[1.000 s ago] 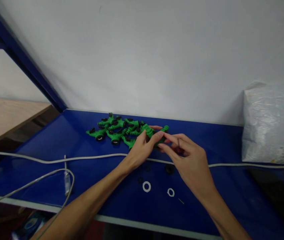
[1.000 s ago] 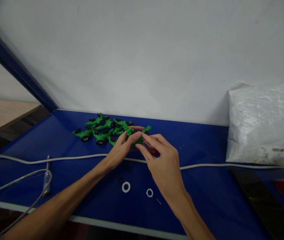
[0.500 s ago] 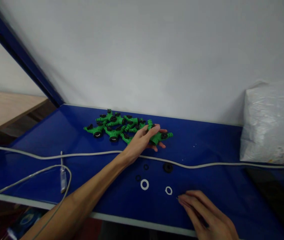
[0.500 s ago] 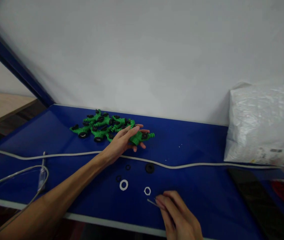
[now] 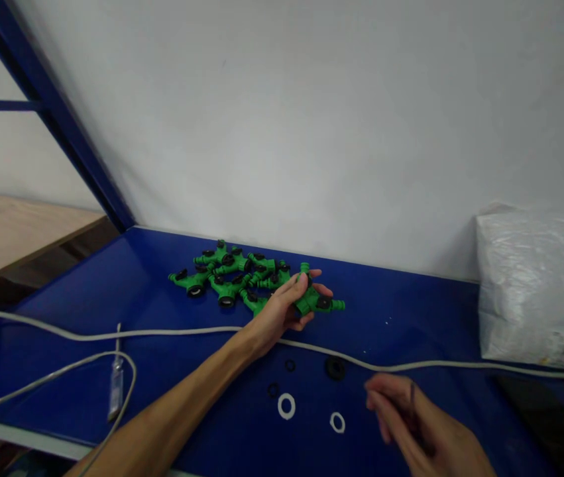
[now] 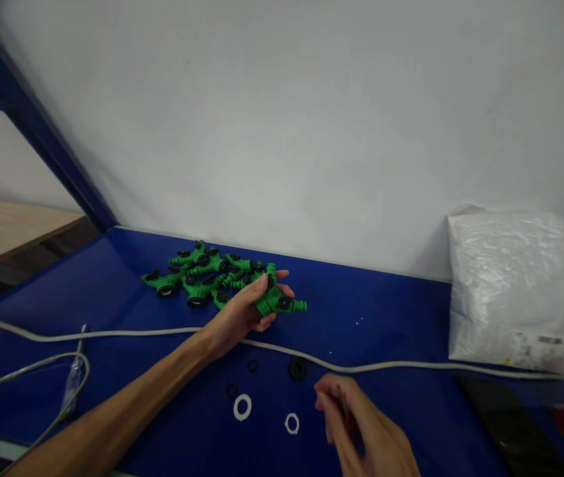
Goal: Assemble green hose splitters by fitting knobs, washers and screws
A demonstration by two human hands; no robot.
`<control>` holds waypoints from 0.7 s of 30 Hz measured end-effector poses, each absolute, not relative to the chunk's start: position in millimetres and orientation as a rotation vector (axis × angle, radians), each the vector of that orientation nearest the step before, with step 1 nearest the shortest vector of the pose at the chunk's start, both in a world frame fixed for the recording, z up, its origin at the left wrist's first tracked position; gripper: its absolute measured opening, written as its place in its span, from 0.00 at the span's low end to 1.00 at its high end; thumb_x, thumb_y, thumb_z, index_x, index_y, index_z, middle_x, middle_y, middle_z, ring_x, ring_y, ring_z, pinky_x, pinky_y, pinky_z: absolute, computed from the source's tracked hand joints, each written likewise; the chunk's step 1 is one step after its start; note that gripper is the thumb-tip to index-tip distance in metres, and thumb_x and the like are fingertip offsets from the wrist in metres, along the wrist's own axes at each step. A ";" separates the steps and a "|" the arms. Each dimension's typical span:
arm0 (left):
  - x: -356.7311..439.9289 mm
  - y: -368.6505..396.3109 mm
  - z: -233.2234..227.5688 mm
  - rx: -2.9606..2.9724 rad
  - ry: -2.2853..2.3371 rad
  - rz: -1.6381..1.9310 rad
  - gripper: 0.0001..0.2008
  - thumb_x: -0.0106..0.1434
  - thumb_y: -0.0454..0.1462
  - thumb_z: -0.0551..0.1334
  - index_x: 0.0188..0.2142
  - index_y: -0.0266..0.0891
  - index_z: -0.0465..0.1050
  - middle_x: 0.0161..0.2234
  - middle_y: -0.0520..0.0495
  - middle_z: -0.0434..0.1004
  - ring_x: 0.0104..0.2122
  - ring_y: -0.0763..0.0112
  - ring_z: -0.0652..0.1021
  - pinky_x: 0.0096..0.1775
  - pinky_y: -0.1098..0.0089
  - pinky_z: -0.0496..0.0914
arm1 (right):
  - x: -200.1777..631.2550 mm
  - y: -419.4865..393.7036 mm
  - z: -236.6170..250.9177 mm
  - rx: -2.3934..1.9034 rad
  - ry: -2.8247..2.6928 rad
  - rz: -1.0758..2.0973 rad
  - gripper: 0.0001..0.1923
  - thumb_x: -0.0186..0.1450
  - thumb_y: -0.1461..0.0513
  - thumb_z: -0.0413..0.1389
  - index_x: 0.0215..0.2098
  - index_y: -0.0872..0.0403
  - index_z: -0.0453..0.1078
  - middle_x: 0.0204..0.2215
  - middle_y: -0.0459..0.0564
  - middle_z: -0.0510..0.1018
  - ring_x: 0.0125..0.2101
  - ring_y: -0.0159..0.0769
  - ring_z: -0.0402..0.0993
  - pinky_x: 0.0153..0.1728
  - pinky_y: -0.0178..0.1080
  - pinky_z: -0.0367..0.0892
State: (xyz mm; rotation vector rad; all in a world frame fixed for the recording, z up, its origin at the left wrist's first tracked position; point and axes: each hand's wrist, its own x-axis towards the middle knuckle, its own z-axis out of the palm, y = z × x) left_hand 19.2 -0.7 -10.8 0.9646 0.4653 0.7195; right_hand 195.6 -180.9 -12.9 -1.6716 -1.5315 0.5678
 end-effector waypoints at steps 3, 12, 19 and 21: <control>17.9 -2.2 -8.3 0.987 0.486 0.763 0.24 0.68 0.54 0.58 0.57 0.45 0.69 0.48 0.44 0.75 0.23 0.80 0.67 0.24 0.75 0.54 | 187.8 -136.4 22.8 -1.629 -1.395 0.524 0.10 0.65 0.53 0.59 0.34 0.50 0.78 0.19 0.43 0.75 0.22 0.32 0.75 0.25 0.29 0.70; 16.4 2.2 -15.2 0.884 0.538 0.860 0.28 0.70 0.56 0.50 0.57 0.42 0.69 0.35 0.49 0.71 0.24 0.77 0.67 0.25 0.75 0.55 | 162.8 -50.1 41.7 -1.337 -1.264 0.783 0.14 0.61 0.53 0.63 0.37 0.55 0.82 0.18 0.44 0.74 0.22 0.31 0.70 0.26 0.34 0.66; 17.0 2.4 -19.8 0.843 0.521 0.850 0.23 0.70 0.54 0.53 0.53 0.42 0.71 0.36 0.50 0.70 0.24 0.79 0.66 0.25 0.75 0.55 | 160.3 -52.8 31.6 -1.363 -1.291 0.660 0.05 0.60 0.58 0.65 0.30 0.51 0.80 0.21 0.44 0.77 0.22 0.30 0.70 0.25 0.32 0.66; 17.3 1.7 -19.6 0.855 0.524 0.842 0.23 0.70 0.54 0.54 0.52 0.42 0.71 0.35 0.51 0.69 0.24 0.79 0.66 0.26 0.75 0.55 | 160.2 -52.5 31.5 -1.333 -1.344 0.588 0.04 0.61 0.60 0.64 0.28 0.50 0.80 0.27 0.44 0.80 0.25 0.31 0.72 0.27 0.32 0.67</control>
